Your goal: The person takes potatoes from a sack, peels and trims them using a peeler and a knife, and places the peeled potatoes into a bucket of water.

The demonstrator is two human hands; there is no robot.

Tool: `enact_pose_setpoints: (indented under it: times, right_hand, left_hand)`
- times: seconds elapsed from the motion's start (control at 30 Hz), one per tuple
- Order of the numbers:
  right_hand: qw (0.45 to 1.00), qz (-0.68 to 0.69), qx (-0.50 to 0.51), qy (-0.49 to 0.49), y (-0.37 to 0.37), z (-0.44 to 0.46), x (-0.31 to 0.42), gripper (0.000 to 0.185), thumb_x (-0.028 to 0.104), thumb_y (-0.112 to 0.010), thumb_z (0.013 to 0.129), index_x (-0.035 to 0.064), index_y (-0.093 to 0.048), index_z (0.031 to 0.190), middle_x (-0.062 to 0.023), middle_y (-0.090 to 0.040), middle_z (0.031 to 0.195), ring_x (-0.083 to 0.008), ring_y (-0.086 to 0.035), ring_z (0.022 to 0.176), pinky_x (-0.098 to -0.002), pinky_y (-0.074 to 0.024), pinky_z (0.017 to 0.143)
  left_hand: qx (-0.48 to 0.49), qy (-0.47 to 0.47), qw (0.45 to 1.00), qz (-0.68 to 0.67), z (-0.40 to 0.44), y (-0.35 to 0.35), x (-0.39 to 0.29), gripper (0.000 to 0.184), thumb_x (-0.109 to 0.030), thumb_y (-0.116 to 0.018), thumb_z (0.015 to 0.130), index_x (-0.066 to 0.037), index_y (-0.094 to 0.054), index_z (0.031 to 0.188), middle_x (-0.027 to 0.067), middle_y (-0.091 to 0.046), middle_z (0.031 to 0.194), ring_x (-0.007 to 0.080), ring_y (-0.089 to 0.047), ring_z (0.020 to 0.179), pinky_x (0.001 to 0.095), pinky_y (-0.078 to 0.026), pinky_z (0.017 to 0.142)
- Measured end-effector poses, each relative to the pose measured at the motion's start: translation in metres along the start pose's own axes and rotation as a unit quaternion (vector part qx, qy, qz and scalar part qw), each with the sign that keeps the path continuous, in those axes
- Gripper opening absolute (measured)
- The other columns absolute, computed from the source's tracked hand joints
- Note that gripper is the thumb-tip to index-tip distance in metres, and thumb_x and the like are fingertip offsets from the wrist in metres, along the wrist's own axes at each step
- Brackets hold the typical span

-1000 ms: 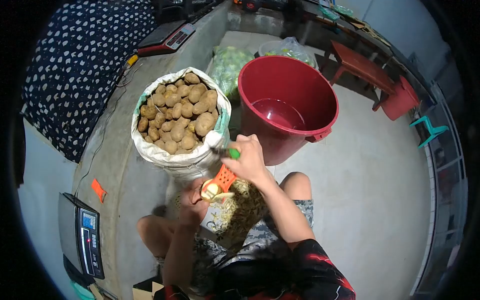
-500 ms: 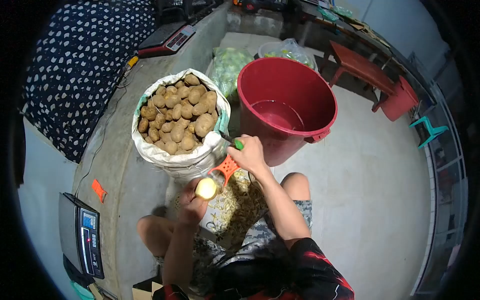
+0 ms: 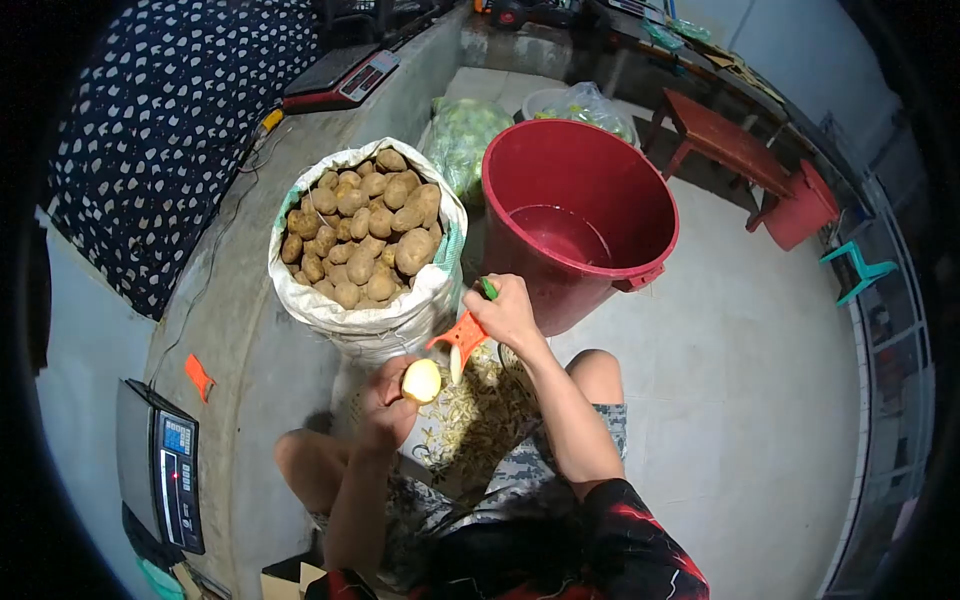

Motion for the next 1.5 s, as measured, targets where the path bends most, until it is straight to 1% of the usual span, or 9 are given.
enact_pose_setpoints:
  times: [0.2,0.33,0.6,0.8,0.9,1.13,1.2,1.3,1.5]
  right_hand:
    - [0.936,-0.187,-0.023,0.296,0.004,-0.019,0.061,0.029,0.023,-0.066,0.064,-0.0032,-0.054,0.060,-0.0159,-0.041,0.054,-0.0329,-0.047,0.051,-0.0429,-0.0366,0.051]
    - [0.996,-0.087,-0.008,0.023,0.010,0.012,-0.005,0.031,0.022,-0.063,0.069,-0.0047,-0.052,0.059,-0.0148,-0.043,0.049,-0.0193,-0.044,0.044,-0.0399,-0.0382,0.049]
    - [0.997,-0.005,0.024,0.076,0.000,-0.004,0.019,0.027,0.017,-0.061,0.070,-0.0031,-0.050,0.057,-0.0100,-0.043,0.050,-0.0130,-0.038,0.047,-0.0358,-0.0327,0.047]
    - [0.935,-0.198,0.000,0.295,0.005,-0.017,0.058,0.029,0.022,-0.065,0.068,-0.0015,-0.052,0.056,-0.0168,-0.052,0.057,-0.0389,-0.047,0.052,-0.0440,-0.0376,0.050]
    - [0.998,-0.053,0.005,-0.016,0.009,0.011,-0.013,0.028,0.018,-0.064,0.069,-0.0037,-0.050,0.058,-0.0139,-0.047,0.053,-0.0239,-0.045,0.047,-0.0379,-0.0379,0.050]
    - [0.933,-0.165,-0.011,0.319,0.005,-0.025,0.077,0.031,0.022,-0.064,0.067,-0.0018,-0.048,0.056,-0.0124,-0.039,0.053,-0.0197,-0.036,0.047,-0.0389,-0.0306,0.048]
    - [0.932,-0.184,-0.031,0.309,0.003,-0.008,0.033,0.032,0.024,-0.064,0.068,-0.0014,-0.050,0.056,-0.0107,-0.042,0.051,-0.0177,-0.039,0.047,-0.0379,-0.0328,0.048]
    - [0.999,-0.034,0.000,-0.021,-0.001,0.013,-0.026,0.032,0.023,-0.063,0.070,-0.0038,-0.051,0.057,-0.0113,-0.042,0.047,-0.0137,-0.045,0.046,-0.0354,-0.0370,0.048]
    - [0.964,-0.122,0.016,0.235,0.004,-0.025,0.076,0.028,0.022,-0.064,0.068,-0.0020,-0.053,0.057,-0.0127,-0.044,0.054,-0.0239,-0.043,0.048,-0.0399,-0.0332,0.050]
  left_hand:
    - [-0.044,0.052,0.995,0.074,0.001,-0.001,0.003,0.064,0.004,-0.073,0.068,0.003,-0.050,0.127,0.0096,-0.059,0.115,0.0191,-0.058,0.105,0.0316,-0.048,0.091]
    - [-0.014,0.047,0.995,0.090,-0.001,0.024,0.012,0.059,0.001,-0.067,0.073,0.003,-0.048,0.129,0.0110,-0.058,0.117,0.0200,-0.056,0.109,0.0328,-0.046,0.095]
    - [-0.030,0.001,1.000,0.005,0.002,0.010,0.001,0.061,-0.002,-0.067,0.072,0.005,-0.046,0.129,0.0121,-0.058,0.117,0.0216,-0.057,0.110,0.0367,-0.045,0.097]
    - [-0.029,0.024,0.998,0.045,-0.002,-0.002,-0.005,0.061,0.002,-0.068,0.068,0.005,-0.049,0.126,0.0112,-0.059,0.113,0.0203,-0.059,0.106,0.0343,-0.046,0.096]
    - [-0.011,0.016,1.000,0.022,-0.001,0.003,0.000,0.061,0.001,-0.069,0.067,0.004,-0.049,0.125,0.0113,-0.059,0.113,0.0195,-0.058,0.106,0.0336,-0.047,0.095]
    - [-0.073,0.010,0.993,0.089,0.000,-0.002,-0.005,0.062,0.002,-0.071,0.066,0.003,-0.049,0.124,0.0096,-0.059,0.113,0.0196,-0.058,0.106,0.0339,-0.047,0.094]
    - [-0.034,0.035,0.998,0.042,0.000,0.002,0.000,0.061,0.003,-0.070,0.066,0.003,-0.049,0.124,0.0097,-0.059,0.111,0.0193,-0.059,0.104,0.0334,-0.048,0.094]
    - [-0.014,0.008,1.000,-0.007,0.001,-0.002,-0.004,0.063,0.003,-0.071,0.067,0.003,-0.049,0.126,0.0098,-0.059,0.111,0.0193,-0.059,0.104,0.0330,-0.048,0.093]
    - [-0.057,-0.003,0.998,0.041,-0.002,-0.004,-0.005,0.065,0.005,-0.073,0.069,0.003,-0.047,0.129,0.0121,-0.059,0.115,0.0198,-0.059,0.106,0.0331,-0.047,0.094]
Point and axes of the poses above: each hand's wrist, its own z-axis towards the middle knuckle, its own y-axis out of the back of the hand, x = y × z, the point moved 4 cm from there along z, towards the middle knuckle
